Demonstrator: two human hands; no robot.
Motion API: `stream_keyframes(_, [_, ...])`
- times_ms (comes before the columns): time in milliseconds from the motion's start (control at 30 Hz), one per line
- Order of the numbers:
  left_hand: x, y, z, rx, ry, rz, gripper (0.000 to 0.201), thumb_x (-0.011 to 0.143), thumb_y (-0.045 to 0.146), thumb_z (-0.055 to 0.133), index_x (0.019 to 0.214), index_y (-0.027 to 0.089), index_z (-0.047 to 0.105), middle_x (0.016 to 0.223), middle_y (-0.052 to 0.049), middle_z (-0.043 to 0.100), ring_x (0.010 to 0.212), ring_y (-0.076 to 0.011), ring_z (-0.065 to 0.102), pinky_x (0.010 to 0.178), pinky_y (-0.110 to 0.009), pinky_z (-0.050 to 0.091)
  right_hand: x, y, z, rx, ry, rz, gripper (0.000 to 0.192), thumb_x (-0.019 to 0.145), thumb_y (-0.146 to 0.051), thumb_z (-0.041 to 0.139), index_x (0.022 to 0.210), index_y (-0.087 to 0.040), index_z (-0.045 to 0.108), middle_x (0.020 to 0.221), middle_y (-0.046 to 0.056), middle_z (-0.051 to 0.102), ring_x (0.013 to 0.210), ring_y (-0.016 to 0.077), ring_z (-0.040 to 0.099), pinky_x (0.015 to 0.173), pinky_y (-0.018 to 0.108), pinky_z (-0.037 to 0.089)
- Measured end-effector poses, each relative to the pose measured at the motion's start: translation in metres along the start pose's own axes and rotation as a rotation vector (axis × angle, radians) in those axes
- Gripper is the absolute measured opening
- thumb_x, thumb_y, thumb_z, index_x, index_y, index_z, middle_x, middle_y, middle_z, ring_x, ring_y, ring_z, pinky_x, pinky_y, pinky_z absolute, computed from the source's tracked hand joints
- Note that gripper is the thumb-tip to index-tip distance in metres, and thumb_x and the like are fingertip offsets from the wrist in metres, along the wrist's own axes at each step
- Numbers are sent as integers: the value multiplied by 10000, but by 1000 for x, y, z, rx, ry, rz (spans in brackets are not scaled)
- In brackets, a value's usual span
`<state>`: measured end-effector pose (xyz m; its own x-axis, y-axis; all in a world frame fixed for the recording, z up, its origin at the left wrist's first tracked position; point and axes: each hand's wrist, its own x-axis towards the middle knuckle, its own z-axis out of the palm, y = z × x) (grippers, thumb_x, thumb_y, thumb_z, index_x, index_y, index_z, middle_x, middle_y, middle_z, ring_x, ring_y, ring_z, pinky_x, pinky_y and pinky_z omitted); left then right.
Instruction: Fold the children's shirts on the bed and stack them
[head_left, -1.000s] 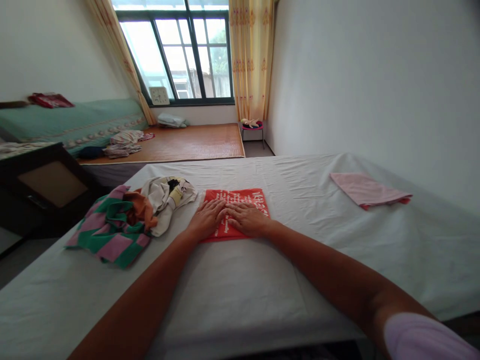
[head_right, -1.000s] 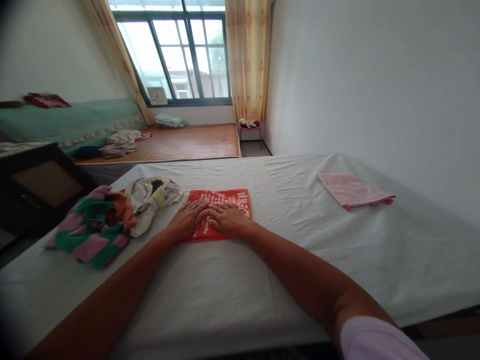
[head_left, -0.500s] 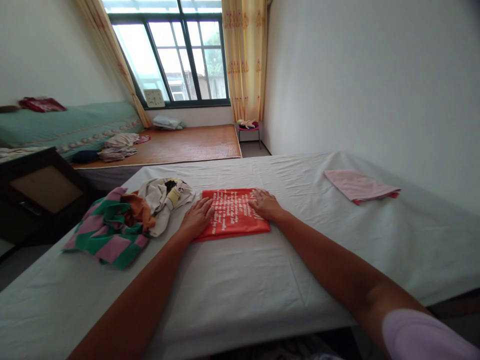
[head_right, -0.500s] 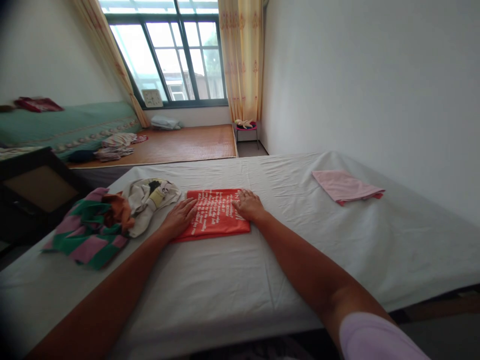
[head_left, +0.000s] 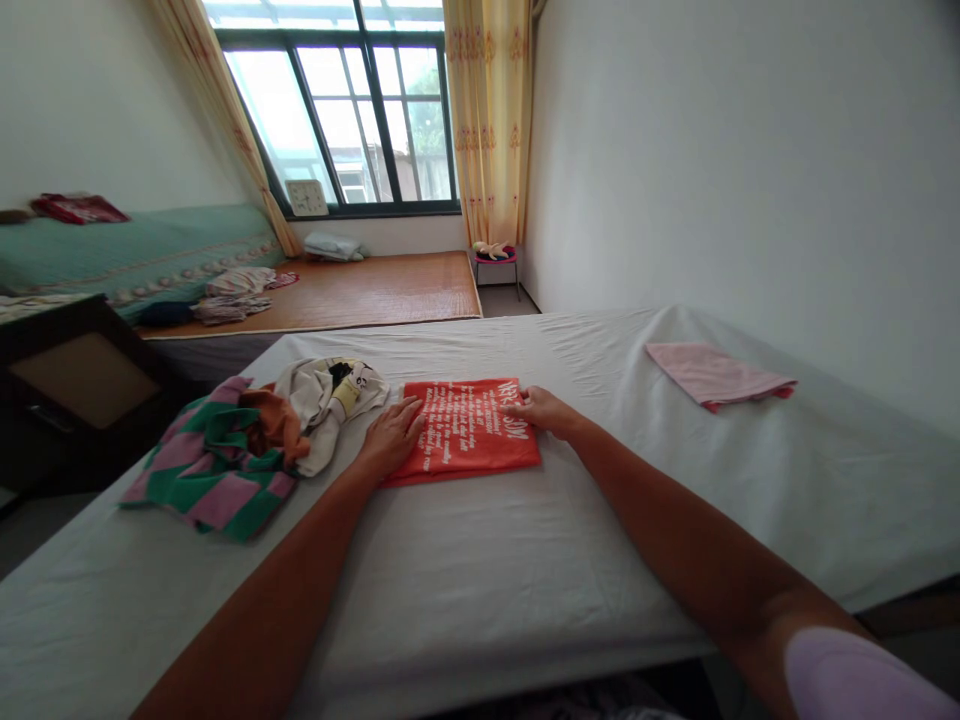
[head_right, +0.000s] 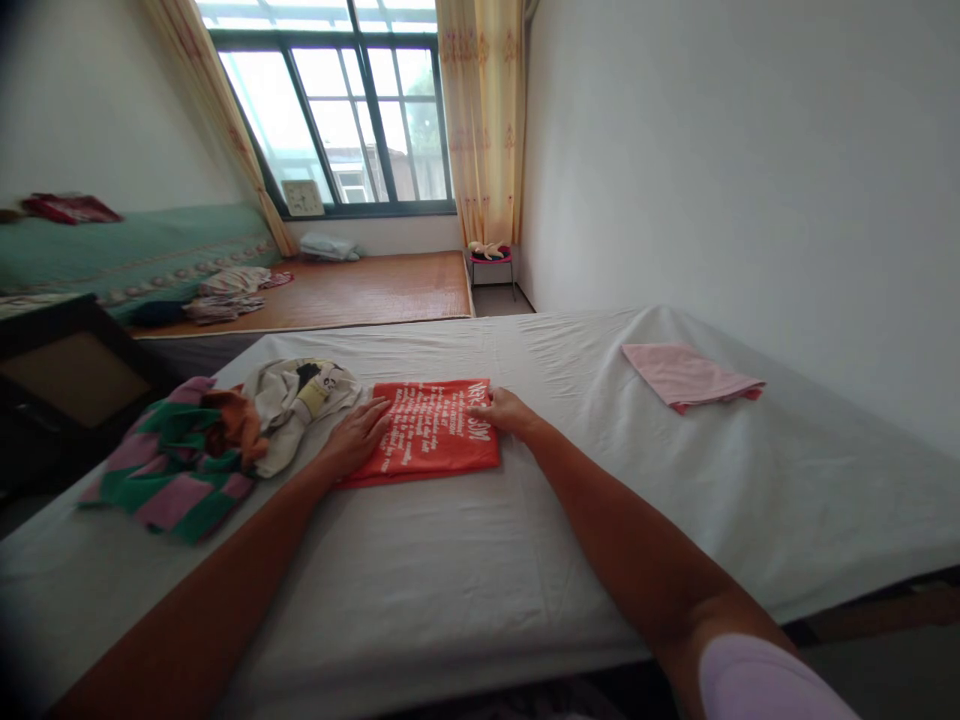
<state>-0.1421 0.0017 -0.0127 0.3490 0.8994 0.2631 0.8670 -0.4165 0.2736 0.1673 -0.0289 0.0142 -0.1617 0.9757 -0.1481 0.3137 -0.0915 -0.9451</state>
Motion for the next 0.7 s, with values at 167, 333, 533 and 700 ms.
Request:
stream_keyframes(167, [1, 0, -1, -103, 29, 67, 495, 944, 460, 313, 1271, 194, 571, 1387, -78, 517, 1303, -228, 441, 1119, -398, 325, -3, -3, 3, 239, -64, -87, 358, 558, -228, 821, 843, -153, 618, 818, 24, 731, 723, 179, 676, 692, 279, 554])
stream_keyframes(333, [0, 10, -4, -215, 37, 106, 495, 949, 458, 298, 1247, 197, 594, 1370, -76, 527, 1281, -219, 465, 1113, -392, 343, -5, -7, -36, 250, -50, -51, 357, 537, -143, 799, 847, -150, 620, 749, -6, 721, 632, 150, 662, 594, 232, 542])
stream_keyframes(533, [-2, 10, -7, -197, -14, 83, 513, 946, 458, 294, 1258, 185, 594, 1354, -96, 542, 1264, -225, 487, 1085, -388, 371, -8, 5, -63, 385, -163, 131, 274, 608, -209, 799, 831, -133, 660, 784, 68, 745, 663, 180, 693, 669, 272, 576])
stream_keyframes(700, [0, 3, -9, -140, -26, 98, 530, 938, 475, 294, 1231, 175, 618, 1331, -104, 566, 1248, -234, 503, 1073, -381, 383, -8, 2, -46, 441, -211, 120, 242, 623, -164, 780, 833, -154, 660, 789, 45, 746, 690, 173, 697, 701, 278, 578])
